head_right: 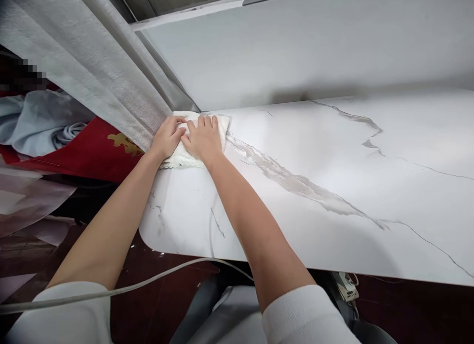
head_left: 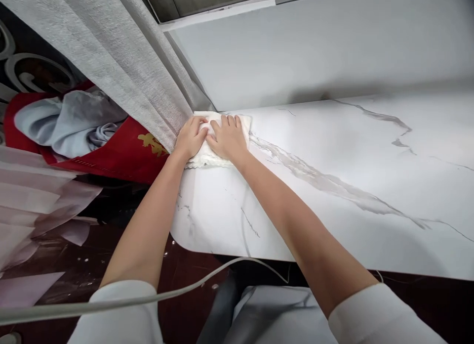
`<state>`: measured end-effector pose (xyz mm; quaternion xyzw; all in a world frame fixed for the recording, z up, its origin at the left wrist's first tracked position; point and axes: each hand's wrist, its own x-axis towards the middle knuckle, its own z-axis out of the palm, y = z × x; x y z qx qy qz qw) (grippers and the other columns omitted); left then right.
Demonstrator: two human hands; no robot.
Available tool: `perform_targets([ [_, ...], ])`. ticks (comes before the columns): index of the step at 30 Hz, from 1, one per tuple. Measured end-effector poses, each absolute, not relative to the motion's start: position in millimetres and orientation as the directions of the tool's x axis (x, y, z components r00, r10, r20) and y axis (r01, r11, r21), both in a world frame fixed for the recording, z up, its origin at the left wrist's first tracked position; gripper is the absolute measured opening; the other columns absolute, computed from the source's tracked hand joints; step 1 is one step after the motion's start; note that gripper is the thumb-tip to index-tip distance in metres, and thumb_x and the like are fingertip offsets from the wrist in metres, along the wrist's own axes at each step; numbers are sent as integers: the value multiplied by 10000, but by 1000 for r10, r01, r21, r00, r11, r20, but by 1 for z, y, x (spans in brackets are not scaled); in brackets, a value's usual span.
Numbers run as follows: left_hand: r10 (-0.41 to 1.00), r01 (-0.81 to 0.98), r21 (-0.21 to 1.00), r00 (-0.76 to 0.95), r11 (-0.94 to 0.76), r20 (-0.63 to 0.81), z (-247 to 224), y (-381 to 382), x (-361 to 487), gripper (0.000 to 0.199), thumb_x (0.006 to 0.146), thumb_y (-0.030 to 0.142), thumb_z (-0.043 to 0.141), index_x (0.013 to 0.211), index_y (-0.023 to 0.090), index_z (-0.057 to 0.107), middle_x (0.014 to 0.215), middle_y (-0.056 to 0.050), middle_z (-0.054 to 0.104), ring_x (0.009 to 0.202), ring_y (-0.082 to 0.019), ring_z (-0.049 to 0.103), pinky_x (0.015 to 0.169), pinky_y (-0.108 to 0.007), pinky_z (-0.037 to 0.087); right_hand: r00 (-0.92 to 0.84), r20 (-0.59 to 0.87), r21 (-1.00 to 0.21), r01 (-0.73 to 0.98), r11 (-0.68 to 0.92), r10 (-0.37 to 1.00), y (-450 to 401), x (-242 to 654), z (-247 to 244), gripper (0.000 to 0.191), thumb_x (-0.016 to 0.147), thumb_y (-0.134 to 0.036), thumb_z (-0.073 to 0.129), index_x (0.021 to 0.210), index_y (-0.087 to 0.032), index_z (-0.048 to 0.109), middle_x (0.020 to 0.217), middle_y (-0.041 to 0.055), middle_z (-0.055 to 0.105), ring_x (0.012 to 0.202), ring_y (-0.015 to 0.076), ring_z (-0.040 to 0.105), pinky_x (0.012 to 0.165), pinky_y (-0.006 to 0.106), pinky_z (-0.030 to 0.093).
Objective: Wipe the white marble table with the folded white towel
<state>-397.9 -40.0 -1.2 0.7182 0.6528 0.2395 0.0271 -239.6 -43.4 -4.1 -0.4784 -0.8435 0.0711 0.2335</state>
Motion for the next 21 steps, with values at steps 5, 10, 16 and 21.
perform_targets([
  [5,956,920,366,27,-137,291,-1,-15,-397,270,877,256,434,1108,246,575,1227,-99,607,1227,-310,539,1095,-485,391,-404,329,-354,785,508,853,-22,-242,-5,462,1008,-348,360,1350,-108,557,1383,168,537,1346,331,422,1222,536,154],
  [10,960,900,418,-1,-120,279,-3,6,-400,259,884,261,466,1106,279,599,1242,-72,604,1271,-312,528,1105,-465,383,-386,374,-368,773,517,843,-3,-245,-8,453,1020,-348,326,1313,-95,562,1342,172,562,1309,339,450,1201,602,167],
  [16,953,891,440,-33,-109,302,-5,6,-402,254,931,275,481,1144,272,620,1253,-49,621,1250,-274,546,1098,-424,387,-399,355,-362,775,517,846,5,-246,-13,459,1025,-352,319,1337,-102,542,1395,177,529,1361,339,414,1218,599,139],
  [21,944,899,418,-18,-128,328,-7,-9,-398,299,938,245,453,1184,234,622,1284,-84,623,1256,-265,550,1107,-426,375,-400,353,-361,776,518,846,-7,-244,-14,482,1023,-344,336,1376,-68,513,1482,219,458,1423,366,355,1211,626,123],
])
